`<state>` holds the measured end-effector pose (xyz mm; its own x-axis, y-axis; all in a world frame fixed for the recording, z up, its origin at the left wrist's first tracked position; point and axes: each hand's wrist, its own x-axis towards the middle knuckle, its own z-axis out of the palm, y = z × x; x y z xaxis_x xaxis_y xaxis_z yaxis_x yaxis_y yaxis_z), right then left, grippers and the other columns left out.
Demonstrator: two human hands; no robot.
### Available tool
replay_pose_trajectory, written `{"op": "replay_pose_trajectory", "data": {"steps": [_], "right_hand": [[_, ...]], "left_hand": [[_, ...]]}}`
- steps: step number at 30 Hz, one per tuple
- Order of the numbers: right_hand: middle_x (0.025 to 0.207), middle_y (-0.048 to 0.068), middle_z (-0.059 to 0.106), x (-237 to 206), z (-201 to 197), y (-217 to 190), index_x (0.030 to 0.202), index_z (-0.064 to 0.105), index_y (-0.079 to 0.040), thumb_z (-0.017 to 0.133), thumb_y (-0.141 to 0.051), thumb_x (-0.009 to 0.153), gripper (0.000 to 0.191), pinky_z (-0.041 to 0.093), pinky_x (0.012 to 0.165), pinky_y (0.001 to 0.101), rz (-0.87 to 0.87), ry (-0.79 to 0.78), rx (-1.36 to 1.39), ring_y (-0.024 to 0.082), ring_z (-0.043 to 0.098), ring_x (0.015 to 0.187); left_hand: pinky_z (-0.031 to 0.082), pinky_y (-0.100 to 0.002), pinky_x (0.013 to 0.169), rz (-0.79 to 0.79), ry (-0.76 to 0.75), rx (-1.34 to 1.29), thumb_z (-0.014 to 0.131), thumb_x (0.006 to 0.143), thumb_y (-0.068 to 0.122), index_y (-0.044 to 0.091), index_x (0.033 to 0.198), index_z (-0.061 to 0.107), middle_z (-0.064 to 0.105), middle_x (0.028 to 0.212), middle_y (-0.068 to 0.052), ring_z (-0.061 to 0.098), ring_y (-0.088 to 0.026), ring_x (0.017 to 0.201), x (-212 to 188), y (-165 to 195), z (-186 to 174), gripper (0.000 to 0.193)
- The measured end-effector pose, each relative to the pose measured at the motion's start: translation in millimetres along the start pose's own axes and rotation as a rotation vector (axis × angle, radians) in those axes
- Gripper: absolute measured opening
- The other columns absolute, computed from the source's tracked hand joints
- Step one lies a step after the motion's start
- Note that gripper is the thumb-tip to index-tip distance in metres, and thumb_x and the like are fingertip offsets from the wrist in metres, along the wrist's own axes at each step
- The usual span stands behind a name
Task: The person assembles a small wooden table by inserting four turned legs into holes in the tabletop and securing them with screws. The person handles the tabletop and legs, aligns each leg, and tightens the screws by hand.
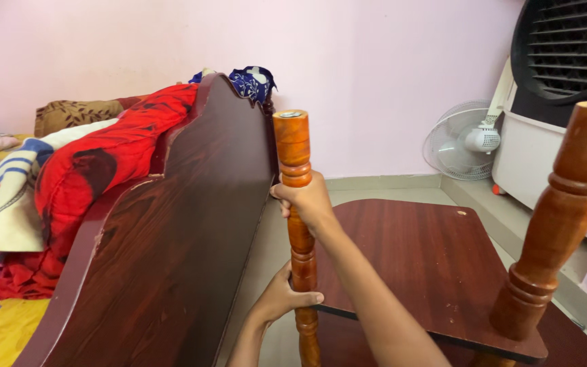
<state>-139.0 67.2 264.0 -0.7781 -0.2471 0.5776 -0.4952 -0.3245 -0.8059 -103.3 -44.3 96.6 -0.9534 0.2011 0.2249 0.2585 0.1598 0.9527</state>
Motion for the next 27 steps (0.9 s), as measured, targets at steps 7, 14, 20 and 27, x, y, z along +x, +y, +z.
{"op": "replay_pose_trajectory", "data": {"steps": [7, 14, 20, 27], "right_hand": [[0.068, 0.007, 0.066, -8.1, 29.2, -6.1, 0.089, 0.065, -0.003, 0.077, -0.016, 0.075, 0.022, 0.052, 0.053, 0.0371, -0.112, 0.353, -0.307, 0.022, 0.064, 0.056], [0.111, 0.014, 0.068, -75.2, 8.4, -45.0, 0.126, 0.058, -0.005, 0.087, -0.041, 0.076, 0.068, 0.052, 0.089, 0.045, -0.4, 0.357, -0.795, 0.036, 0.067, 0.104], [0.118, 0.008, 0.055, -157.0, -161.6, -147.5, 0.123, 0.053, -0.006, 0.077, -0.018, 0.091, 0.042, 0.054, 0.095, 0.0347, -0.699, 0.652, -0.67, 0.018, 0.06, 0.105], [0.095, 0.008, 0.064, -114.5, -274.5, -114.9, 0.119, 0.053, -0.006, 0.09, -0.031, 0.067, 0.069, 0.06, 0.073, 0.0385, 0.04, -0.577, 0.399, 0.019, 0.067, 0.078]], "left_hand": [[0.052, -0.04, 0.103, 0.051, -0.017, -0.078, 0.091, 0.065, 0.028, 0.002, 0.137, 0.054, 0.067, 0.126, -0.013, 0.065, -0.026, 0.117, 6.8, -17.2, -3.3, 0.085], [0.039, -0.048, 0.109, 0.318, 0.633, 0.661, 0.087, 0.07, 0.044, -0.003, 0.142, 0.045, 0.049, 0.139, -0.027, 0.048, -0.038, 0.131, -17.9, -8.2, 19.9, 0.095], [0.023, -0.055, 0.126, 0.694, 0.504, 0.705, 0.078, 0.079, 0.049, 0.013, 0.143, 0.051, 0.055, 0.146, -0.008, 0.043, -0.029, 0.145, -41.0, 32.1, 136.7, 0.078], [0.01, -0.053, 0.121, 0.323, -0.29, 1.014, 0.081, 0.068, 0.063, 0.011, 0.156, 0.03, 0.026, 0.165, -0.012, 0.018, -0.029, 0.152, 1.5, 99.8, 215.0, 0.114]]}}
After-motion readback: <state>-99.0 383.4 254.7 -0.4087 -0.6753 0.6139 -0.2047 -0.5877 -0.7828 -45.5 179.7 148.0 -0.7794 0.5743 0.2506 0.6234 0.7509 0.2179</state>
